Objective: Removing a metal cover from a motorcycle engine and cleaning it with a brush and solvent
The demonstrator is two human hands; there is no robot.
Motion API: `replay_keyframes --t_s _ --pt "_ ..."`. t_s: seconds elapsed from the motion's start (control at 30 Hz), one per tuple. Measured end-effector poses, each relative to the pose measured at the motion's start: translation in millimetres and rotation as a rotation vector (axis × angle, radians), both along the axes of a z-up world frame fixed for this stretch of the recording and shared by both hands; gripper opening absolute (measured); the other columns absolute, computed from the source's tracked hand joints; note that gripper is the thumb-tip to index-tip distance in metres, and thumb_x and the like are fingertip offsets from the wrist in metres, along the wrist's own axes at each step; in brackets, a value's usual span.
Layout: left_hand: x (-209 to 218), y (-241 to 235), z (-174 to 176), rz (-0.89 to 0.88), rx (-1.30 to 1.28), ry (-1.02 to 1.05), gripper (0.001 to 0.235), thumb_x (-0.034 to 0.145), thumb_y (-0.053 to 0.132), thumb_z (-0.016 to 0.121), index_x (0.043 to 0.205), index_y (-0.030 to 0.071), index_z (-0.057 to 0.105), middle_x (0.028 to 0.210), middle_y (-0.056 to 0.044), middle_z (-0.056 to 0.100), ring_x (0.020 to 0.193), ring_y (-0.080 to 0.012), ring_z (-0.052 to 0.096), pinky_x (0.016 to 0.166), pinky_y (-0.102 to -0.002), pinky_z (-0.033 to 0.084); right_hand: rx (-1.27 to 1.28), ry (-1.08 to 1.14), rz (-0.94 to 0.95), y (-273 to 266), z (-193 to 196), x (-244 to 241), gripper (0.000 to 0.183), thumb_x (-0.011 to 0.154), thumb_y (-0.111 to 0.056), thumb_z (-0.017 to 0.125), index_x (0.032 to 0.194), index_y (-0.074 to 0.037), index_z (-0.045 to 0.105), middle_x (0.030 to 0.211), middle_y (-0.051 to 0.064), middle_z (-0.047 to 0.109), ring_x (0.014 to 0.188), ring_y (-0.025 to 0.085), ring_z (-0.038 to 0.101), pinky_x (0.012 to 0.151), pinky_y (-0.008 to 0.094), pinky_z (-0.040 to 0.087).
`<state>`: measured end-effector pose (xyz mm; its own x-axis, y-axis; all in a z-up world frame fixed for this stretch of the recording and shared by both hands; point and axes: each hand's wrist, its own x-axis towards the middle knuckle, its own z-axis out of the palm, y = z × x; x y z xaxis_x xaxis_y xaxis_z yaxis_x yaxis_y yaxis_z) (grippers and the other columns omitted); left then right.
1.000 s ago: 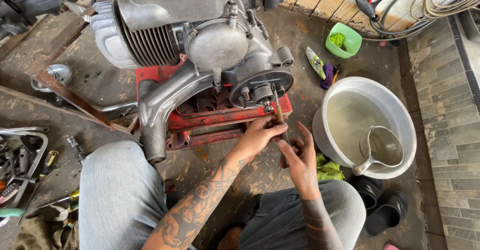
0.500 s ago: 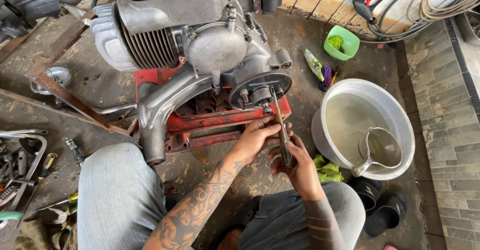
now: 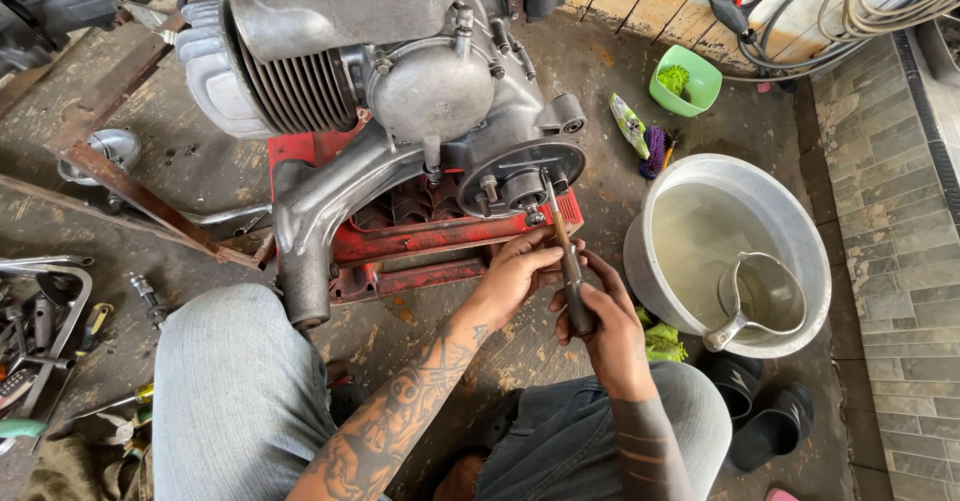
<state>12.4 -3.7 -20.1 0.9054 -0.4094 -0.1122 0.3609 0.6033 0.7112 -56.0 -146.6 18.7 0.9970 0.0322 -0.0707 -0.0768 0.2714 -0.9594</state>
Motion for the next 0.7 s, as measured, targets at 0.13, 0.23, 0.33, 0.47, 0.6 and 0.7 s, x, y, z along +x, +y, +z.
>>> replay_keyframes --t_s 0.13,0.23,0.33,0.47,0.6,0.7 --pt "8.6 -8.4 -21.8 0.006 0.102 -0.038 0.047 0.093 0.018 0.078 0.137 0.011 0.066 0.114 -0.010 0.071 0.103 -0.0204 0.070 0.089 -0.039 0.062 -0.190 -0.043 -0.082 -3.6 -13.1 1.2 0.070 0.094 -0.003 0.064 0.154 0.006 0.028 0.086 0.030 0.063 0.058 0.029 0.063 0.048 0.036 0.048" --pt "-5.3 7.3 21.5 0.009 -0.007 -0.016 0.046 0.097 0.015 0.070 0.141 0.004 0.060 0.113 -0.011 0.068 0.104 -0.0207 0.067 0.091 -0.039 0.060 0.032 0.079 -0.024 -2.6 -0.2 1.6 0.059 0.103 -0.021 0.053 0.153 0.003 0.031 0.090 0.029 0.065 0.063 0.033 0.070 0.047 0.038 0.056" --pt "-8.7 16.1 34.2 -0.017 -0.148 0.011 0.049 0.101 0.009 0.059 0.148 -0.002 0.047 0.126 -0.020 0.067 0.110 -0.0281 0.071 0.093 -0.039 0.061 0.185 0.167 0.069 -12.3 -15.1 6.1 0.057 0.103 -0.023 0.049 0.152 0.002 0.035 0.093 0.038 0.063 0.056 0.041 0.067 0.041 0.044 0.055" --pt "3.6 12.9 24.8 0.004 0.072 0.015 0.063 0.102 0.021 0.061 0.152 -0.008 0.038 0.126 -0.024 0.064 0.106 -0.0315 0.070 0.092 -0.043 0.060 0.051 -0.007 -0.005 1.3 -2.4 -1.0 0.055 0.100 -0.008 0.050 0.152 0.002 0.033 0.079 0.029 0.061 0.046 0.031 0.061 0.039 0.034 0.045" --pt "19.5 27.5 31.1 0.159 0.648 -0.338 0.032 0.101 0.023 0.060 0.128 0.006 0.064 0.100 -0.018 0.074 0.079 -0.0310 0.077 0.068 -0.041 0.065 -0.098 -0.086 -0.131 -1.4 -1.7 0.3 0.057 0.095 -0.004 0.060 0.148 0.002 0.040 0.075 0.023 0.059 0.044 0.022 0.050 0.040 0.032 0.035" --pt "46.1 26.7 33.1 0.315 1.124 -0.712 0.026 0.098 0.024 0.060 0.121 0.018 0.070 0.097 -0.008 0.075 0.082 -0.0301 0.076 0.069 -0.042 0.061 -0.104 -0.104 -0.155 0.9 -1.3 -0.4 0.059 0.092 -0.001 0.065 0.146 0.004 0.042 0.075 0.021 0.057 0.047 0.019 0.045 0.041 0.031 0.033"
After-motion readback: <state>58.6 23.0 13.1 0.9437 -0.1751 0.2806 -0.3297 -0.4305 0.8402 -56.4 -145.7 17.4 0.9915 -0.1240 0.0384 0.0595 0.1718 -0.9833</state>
